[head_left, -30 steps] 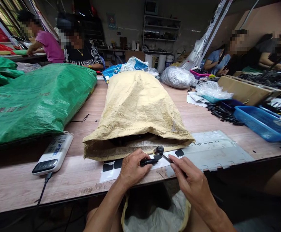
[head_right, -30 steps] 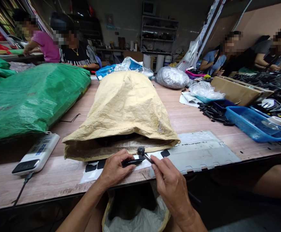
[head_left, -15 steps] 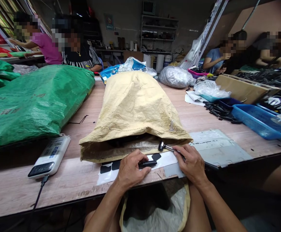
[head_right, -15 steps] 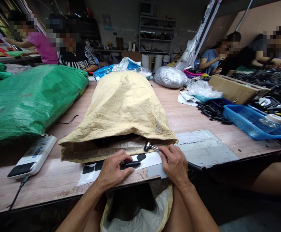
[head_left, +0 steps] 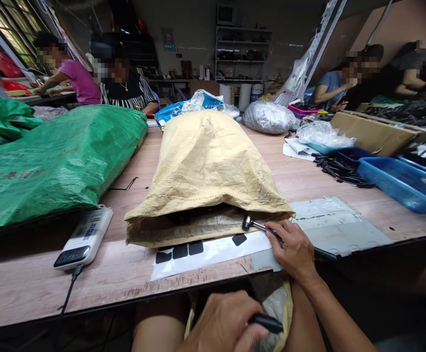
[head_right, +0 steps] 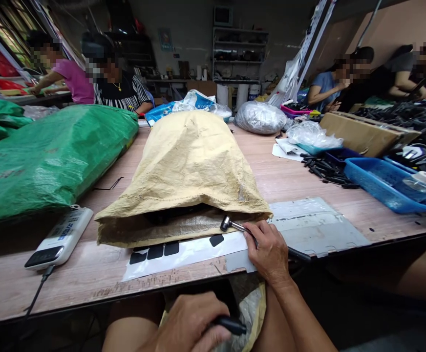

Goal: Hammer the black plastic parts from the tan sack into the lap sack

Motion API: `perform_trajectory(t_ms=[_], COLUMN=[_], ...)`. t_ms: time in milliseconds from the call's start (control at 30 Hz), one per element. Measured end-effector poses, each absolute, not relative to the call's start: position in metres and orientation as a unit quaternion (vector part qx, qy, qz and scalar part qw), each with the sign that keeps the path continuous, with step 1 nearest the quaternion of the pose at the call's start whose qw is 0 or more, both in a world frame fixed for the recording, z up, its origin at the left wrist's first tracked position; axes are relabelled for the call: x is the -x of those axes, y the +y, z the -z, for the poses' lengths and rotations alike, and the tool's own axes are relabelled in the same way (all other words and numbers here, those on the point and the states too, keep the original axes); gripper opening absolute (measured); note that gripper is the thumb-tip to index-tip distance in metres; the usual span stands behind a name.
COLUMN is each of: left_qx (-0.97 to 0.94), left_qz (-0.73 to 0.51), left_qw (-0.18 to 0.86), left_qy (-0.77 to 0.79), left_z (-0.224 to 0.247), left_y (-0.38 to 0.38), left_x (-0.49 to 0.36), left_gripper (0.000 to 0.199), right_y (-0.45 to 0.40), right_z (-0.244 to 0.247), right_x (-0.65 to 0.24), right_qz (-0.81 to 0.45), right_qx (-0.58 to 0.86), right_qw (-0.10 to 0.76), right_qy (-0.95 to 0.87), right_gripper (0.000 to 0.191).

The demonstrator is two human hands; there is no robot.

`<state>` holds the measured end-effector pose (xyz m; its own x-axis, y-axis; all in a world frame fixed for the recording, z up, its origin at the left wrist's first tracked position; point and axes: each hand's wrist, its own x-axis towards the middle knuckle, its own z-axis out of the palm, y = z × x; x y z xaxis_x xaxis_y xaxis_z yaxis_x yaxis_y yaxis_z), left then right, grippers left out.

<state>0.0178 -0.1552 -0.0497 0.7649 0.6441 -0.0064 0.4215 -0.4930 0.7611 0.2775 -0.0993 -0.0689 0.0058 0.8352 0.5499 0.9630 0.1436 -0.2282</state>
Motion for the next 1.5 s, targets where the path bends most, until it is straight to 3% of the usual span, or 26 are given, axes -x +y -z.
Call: perform_trajectory(t_ms=[233, 367, 533, 667, 800, 867, 1000, 1100, 1200, 1400, 1500], left_qx=[-0.745, -0.746, -0.781, -0.821, -0.776, -0.737, -0.703, -0.723, -0.737, -0.757, -0.772], left_qz=[0.046, 0.050, 0.062, -0.077, -0.307, -0.345, -0.221, -0.192, -0.191, -0.110, -0.071], left_qw=[0.400, 0.384, 0.396, 0.391, 0.261, 0.159, 0.036, -0.025, -0.033, -0.044, -0.055], left_qy=[0.533, 0.541, 0.478, 0.408, 0.485, 0.559, 0.675, 0.663, 0.647, 0.643, 0.629], left_z=[0.151, 0.166, 0.127, 0.068, 0.021, 0.012, 0.020, 0.030, 0.032, 0.023, 0.019], left_y=[-0.178, -0.181, -0.179, -0.165, -0.123, -0.091, -0.033, -0.012, -0.008, -0.009, -0.007], left_x=[-0.007, -0.002, -0.013, -0.015, 0.011, 0.032, 0.069, 0.084, 0.092, 0.095, 0.098], left_gripper=[0.034, 0.043, 0.033, 0.022, 0.025, 0.028, 0.035, 0.036, 0.034, 0.050, 0.049], right_y=[-0.101, -0.100, -0.100, -0.100, -0.100, -0.100, -0.099, -0.099, -0.099, -0.100, -0.100], right_z=[0.066, 0.067, 0.069, 0.070, 0.071, 0.071, 0.070, 0.069, 0.069, 0.068, 0.068], right_x=[-0.275, -0.275, -0.276, -0.277, -0.277, -0.277, -0.278, -0.277, -0.276, -0.275, -0.275], right_qz=[0.111, 0.114, 0.122, 0.123, 0.122, 0.121, 0.117, 0.115, 0.116, 0.110, 0.105], right_qx=[0.649, 0.650, 0.644, 0.641, 0.641, 0.644, 0.642, 0.638, 0.641, 0.646, 0.647], right_qw=[0.290, 0.288, 0.289, 0.291, 0.293, 0.292, 0.293, 0.296, 0.296, 0.293, 0.294], right_qy=[-0.695, -0.694, -0.698, -0.699, -0.699, -0.696, -0.699, -0.702, -0.698, -0.696, -0.696], right_gripper=[0.024, 0.023, 0.023, 0.023, 0.023, 0.023, 0.023, 0.023, 0.022, 0.021, 0.021])
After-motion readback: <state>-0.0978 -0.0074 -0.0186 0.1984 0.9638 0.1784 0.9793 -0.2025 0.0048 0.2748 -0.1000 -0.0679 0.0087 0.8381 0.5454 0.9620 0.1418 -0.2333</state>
